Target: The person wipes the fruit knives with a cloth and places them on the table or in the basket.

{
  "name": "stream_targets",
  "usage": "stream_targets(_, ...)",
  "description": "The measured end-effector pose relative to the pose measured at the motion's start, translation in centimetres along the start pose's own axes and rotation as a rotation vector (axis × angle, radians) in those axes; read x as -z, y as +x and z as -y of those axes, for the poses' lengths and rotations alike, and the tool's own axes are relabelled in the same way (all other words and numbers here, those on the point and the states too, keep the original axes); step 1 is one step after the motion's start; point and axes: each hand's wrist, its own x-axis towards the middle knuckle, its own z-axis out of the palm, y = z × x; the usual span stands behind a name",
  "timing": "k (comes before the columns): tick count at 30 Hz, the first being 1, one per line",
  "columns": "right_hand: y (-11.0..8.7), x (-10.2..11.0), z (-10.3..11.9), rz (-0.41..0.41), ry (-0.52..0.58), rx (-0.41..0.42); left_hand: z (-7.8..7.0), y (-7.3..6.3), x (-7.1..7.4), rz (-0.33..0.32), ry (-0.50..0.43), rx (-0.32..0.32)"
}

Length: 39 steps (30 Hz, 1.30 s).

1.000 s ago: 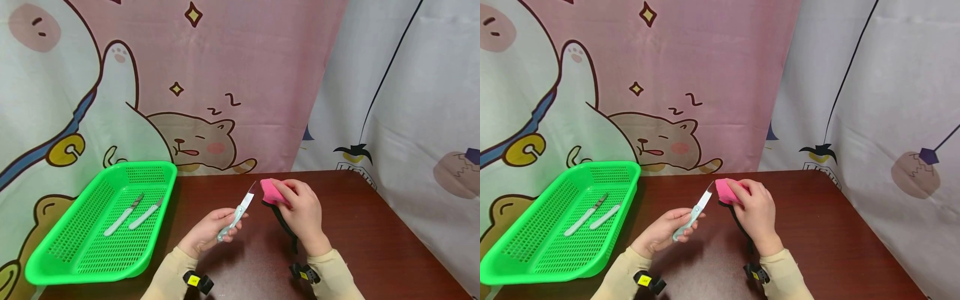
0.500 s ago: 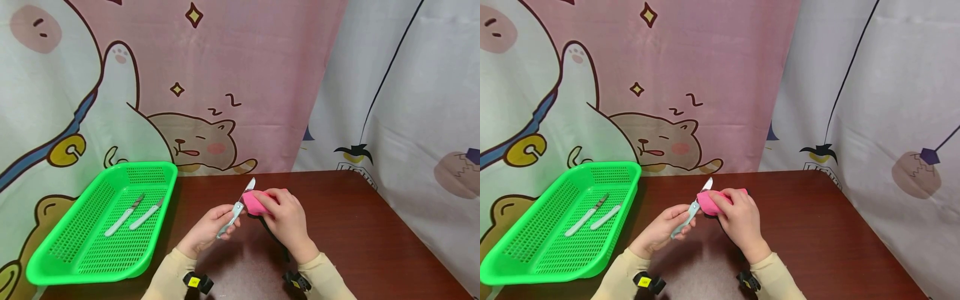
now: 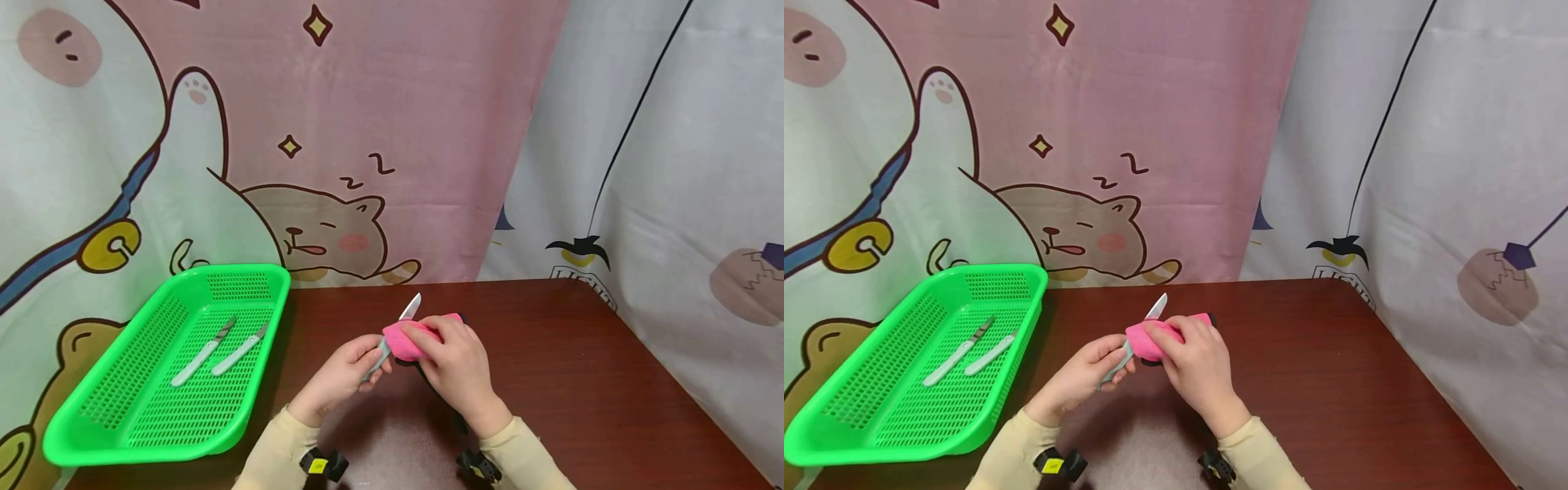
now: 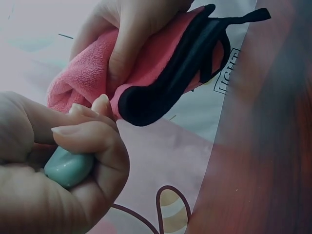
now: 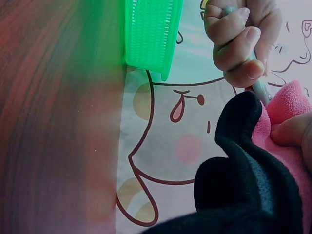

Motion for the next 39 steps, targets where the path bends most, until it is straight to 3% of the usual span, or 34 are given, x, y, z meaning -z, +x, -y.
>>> stream_targets(10,-0.1,0.1,-0.5,0.016,-0.009,-0.043,-0.3,-0.1,-0.2,-0.002,0.027,0.020)
stream_targets(24,-0.1,1.8,-2.9,0.000,-0.066,-0.193,0.0,0.0,-0.7,0.046,0.016,0.010)
stream_targets(39,0.2,3.6,-4.5,-0.088,-0.085,-0.259,0.1,0.1,-0.8,0.072,-0.037,0.004)
